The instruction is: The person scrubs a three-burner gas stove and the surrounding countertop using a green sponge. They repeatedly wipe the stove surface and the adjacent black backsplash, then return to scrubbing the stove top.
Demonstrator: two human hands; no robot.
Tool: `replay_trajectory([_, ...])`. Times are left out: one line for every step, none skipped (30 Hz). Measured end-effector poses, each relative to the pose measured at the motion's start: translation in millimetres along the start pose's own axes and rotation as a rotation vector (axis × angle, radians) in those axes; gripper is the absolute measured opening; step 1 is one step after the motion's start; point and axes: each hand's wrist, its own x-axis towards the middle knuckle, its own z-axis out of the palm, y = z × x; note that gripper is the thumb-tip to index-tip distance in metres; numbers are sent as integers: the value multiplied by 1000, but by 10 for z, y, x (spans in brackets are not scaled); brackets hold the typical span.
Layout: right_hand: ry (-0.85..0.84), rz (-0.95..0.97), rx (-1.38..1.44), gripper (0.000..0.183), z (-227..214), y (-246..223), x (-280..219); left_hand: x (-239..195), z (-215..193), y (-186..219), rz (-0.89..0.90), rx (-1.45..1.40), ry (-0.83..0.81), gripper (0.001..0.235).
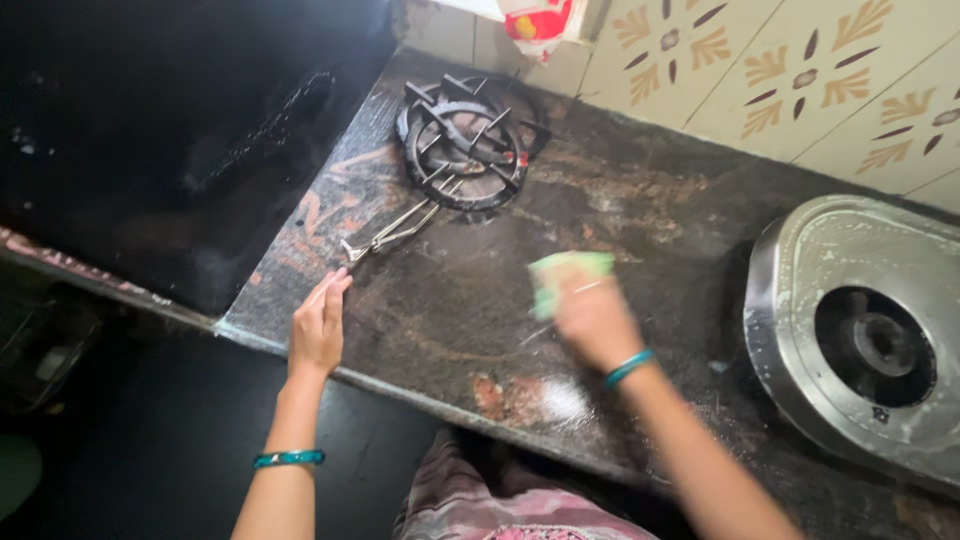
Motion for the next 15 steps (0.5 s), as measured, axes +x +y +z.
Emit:
replay_trajectory([-92,164,-94,22,56,323,-160,-51,-36,-1,-31,-30,12,55])
replay_trajectory([229,283,18,34,114,621,-277,-45,-75,0,-54,-57,30,55])
replay_trajectory([-50,630,55,29,165,834,-406,-51,-118,2,-78,-84,49,55])
replay_trajectory([73,626,-39,37,233,943,-502,-80,-152,0,-77,-91,100,54])
replay_trajectory([198,622,-132,48,303,980,-525,-115,-185,-8,-75,-98,152,54])
replay_trajectory([166,612,-114,49,375,924,-488,-145,-211,-21,-74,-104,203,53])
replay_trajectory([134,603,-96,51,435,785,-399,-141,-220,-42,-84,-138,229,54])
replay_trajectory([99,594,-77,52,475,612,-232,-138,-222,-66,-95,-173,253,54])
replay_trajectory([155,492,-34,52,498,396,2,-128,-219,-95,-106,-207,277,55])
replay_trajectory([211,390,9,52,504,129,283,-114,-206,-125,-132,-213,277,57])
replay_trajectory([247,303,43,46,475,-163,576,-97,-190,-154,-159,-218,278,58])
replay_trajectory([263,205,233,47,409,-481,844,-65,-186,-185,-183,-223,278,60])
replay_trajectory([260,161,274,47,328,-825,1109,-48,-185,-210,-177,-189,272,62])
replay_trajectory([149,132,341,48,223,-1167,1308,-23,-184,-227,-169,-155,264,63])
replay_trajectory([150,35,404,54,118,-1494,1481,-13,-199,-245,-161,-122,255,64])
